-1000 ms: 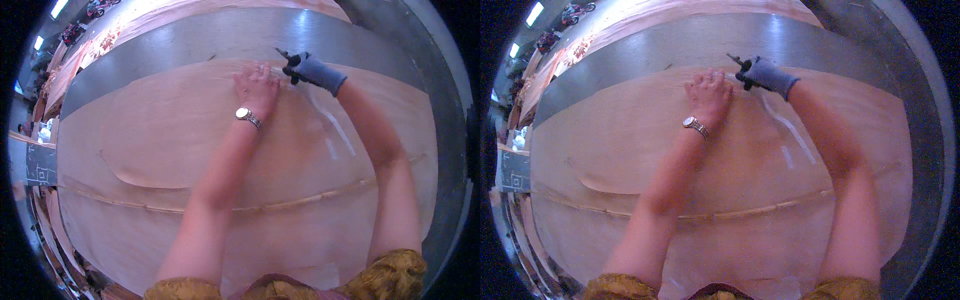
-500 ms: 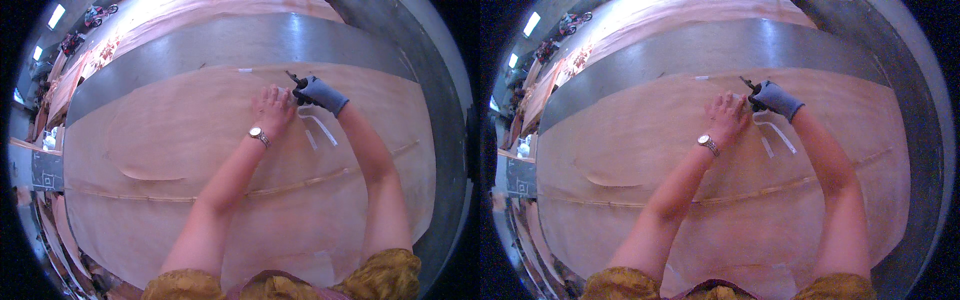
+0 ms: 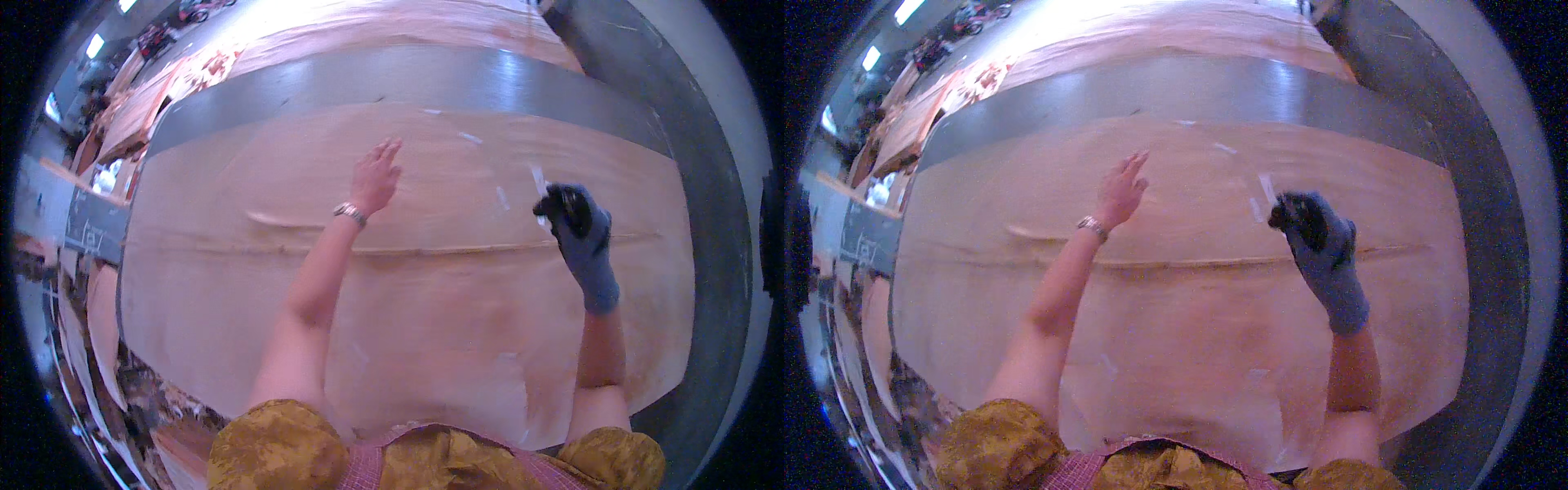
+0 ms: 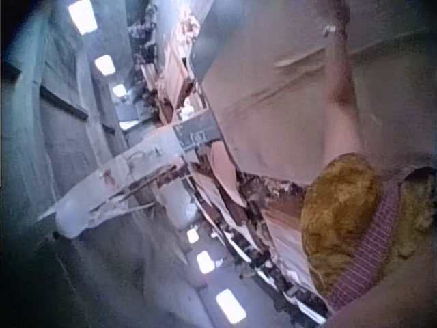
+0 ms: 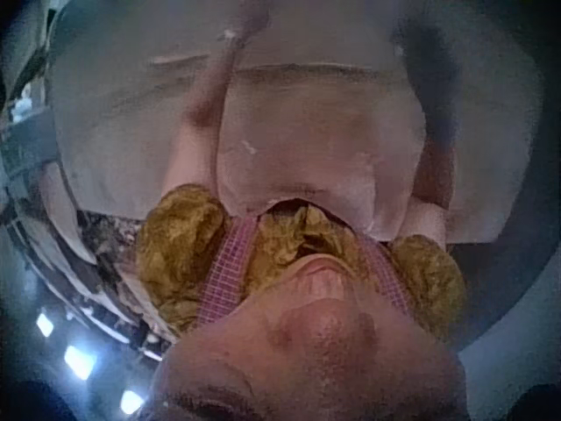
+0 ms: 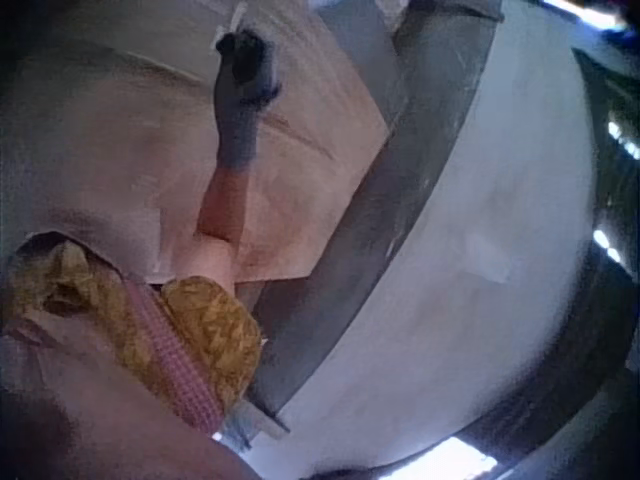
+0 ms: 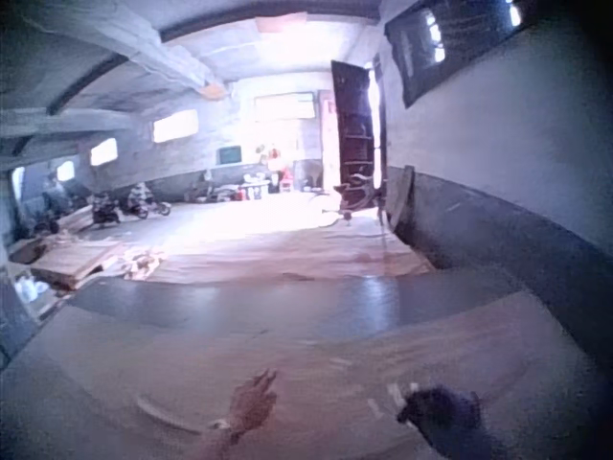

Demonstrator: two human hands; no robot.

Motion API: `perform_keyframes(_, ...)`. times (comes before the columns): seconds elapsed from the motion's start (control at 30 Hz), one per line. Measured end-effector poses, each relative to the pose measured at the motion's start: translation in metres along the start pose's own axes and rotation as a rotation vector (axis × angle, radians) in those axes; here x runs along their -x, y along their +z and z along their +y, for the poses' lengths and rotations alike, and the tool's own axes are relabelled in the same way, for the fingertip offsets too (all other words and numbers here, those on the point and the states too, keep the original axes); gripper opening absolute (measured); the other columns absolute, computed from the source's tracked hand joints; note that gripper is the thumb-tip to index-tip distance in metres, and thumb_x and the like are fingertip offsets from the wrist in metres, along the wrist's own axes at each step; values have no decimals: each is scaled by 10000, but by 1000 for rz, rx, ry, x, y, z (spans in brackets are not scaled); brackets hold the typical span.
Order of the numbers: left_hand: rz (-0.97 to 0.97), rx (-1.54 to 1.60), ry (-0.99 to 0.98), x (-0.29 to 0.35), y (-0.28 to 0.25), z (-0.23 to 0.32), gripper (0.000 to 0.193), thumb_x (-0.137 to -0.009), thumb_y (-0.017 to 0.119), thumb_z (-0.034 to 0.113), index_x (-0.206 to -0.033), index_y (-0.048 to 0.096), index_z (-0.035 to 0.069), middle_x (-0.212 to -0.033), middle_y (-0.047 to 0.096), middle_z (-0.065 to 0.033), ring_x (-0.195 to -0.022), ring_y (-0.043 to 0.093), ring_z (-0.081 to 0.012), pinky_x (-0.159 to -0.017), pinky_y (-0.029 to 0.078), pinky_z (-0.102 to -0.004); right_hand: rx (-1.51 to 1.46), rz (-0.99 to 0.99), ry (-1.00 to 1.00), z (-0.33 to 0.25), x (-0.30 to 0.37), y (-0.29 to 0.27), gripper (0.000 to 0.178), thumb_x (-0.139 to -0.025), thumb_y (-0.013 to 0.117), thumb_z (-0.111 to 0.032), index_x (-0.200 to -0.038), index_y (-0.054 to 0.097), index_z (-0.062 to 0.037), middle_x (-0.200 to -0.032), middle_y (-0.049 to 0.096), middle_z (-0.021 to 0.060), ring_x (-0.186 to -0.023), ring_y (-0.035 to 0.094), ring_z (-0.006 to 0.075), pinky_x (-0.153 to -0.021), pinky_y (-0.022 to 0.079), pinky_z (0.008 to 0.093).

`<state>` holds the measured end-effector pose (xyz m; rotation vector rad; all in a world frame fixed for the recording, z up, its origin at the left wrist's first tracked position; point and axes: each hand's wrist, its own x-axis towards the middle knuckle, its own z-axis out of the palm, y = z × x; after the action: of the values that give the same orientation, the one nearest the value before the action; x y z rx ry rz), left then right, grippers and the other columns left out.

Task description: The person cuts a curved shape into a sheet of wood veneer using a small blade, removes the excess material, and then stacks the sheet with others.

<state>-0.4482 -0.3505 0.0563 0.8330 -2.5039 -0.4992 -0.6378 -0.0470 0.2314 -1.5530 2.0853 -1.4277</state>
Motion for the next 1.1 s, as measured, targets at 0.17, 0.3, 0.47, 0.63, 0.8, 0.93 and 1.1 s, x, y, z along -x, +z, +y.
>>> perform_keyframes(0.17, 44, -286, -109, 124, -76, -91, 537, -907, 538, 267, -1410, 402, 133, -1435, 432, -119, -1331, 399, -282, -1077, 317, -490, 12, -291, 61, -48, 30, 56, 155, -935, 582, -89, -1060, 609, -2, -808, 680, 63, -664, 600, 105, -613, 495, 254)
perform_keyframes(0.3, 112, -302, 79, 145, -81, -117, 523, -911, 531, 265, -1398, 413, 116, -1425, 448, -104, -1295, 440, -287, -1062, 334, -488, -347, -355, 323, -61, 22, 154, 207, -937, 604, -189, -1072, 589, -33, -758, 669, 30, -577, 519, 55, -510, 420, 226)
perform_keyframes(0.47, -17, 136, -106, 144, -58, -123, 527, -909, 530, 306, -1396, 421, 136, -1414, 459, -104, -1227, 489, -301, -1045, 359, -467, -529, -364, 682, -6, -5, 293, 175, -890, 664, -243, -942, 639, -78, -754, 679, 43, -473, 437, 65, -428, 338, 212)
perform_keyframes(0.63, -57, 109, 171, 150, -50, -108, 555, -906, 512, 426, -1386, 453, 155, -1431, 446, -88, -1276, 441, -302, -1056, 332, -491, -605, -364, 823, 57, -1, 355, 172, -856, 692, -245, -857, 665, -74, -753, 676, 43, -571, 578, 117, -515, 459, 256)
perform_keyframes(0.8, -210, -29, 185, 150, -54, -93, 692, -834, 555, 573, -1385, 470, 162, -1473, 392, -91, -1364, 331, -305, -1095, 241, -532, 276, -431, 484, 53, -15, 355, 250, -813, 682, -289, -864, 659, -45, -770, 680, 149, -717, 664, 258, -624, 520, 375)
perform_keyframes(0.93, -147, 10, 216, 156, -53, -100, 725, -796, 593, 577, -1359, 486, 133, -1460, 381, -126, -1357, 317, -341, -1093, 236, -534, 1066, -430, -156, 52, -37, 334, 185, -897, 610, -198, -980, 641, -35, -737, 658, 87, -573, 596, 157, -532, 485, 316)
perform_keyframes(1.1, -360, 335, 279, 123, -107, -119, 504, -836, 601, 467, -1218, 600, 138, -1292, 548, -128, -1217, 482, -322, -1046, 326, -498, 277, -424, 399, -51, -115, 338, 272, -895, 630, -298, -997, 645, -46, -739, 673, 60, -552, 556, 121, -505, 455, 298)
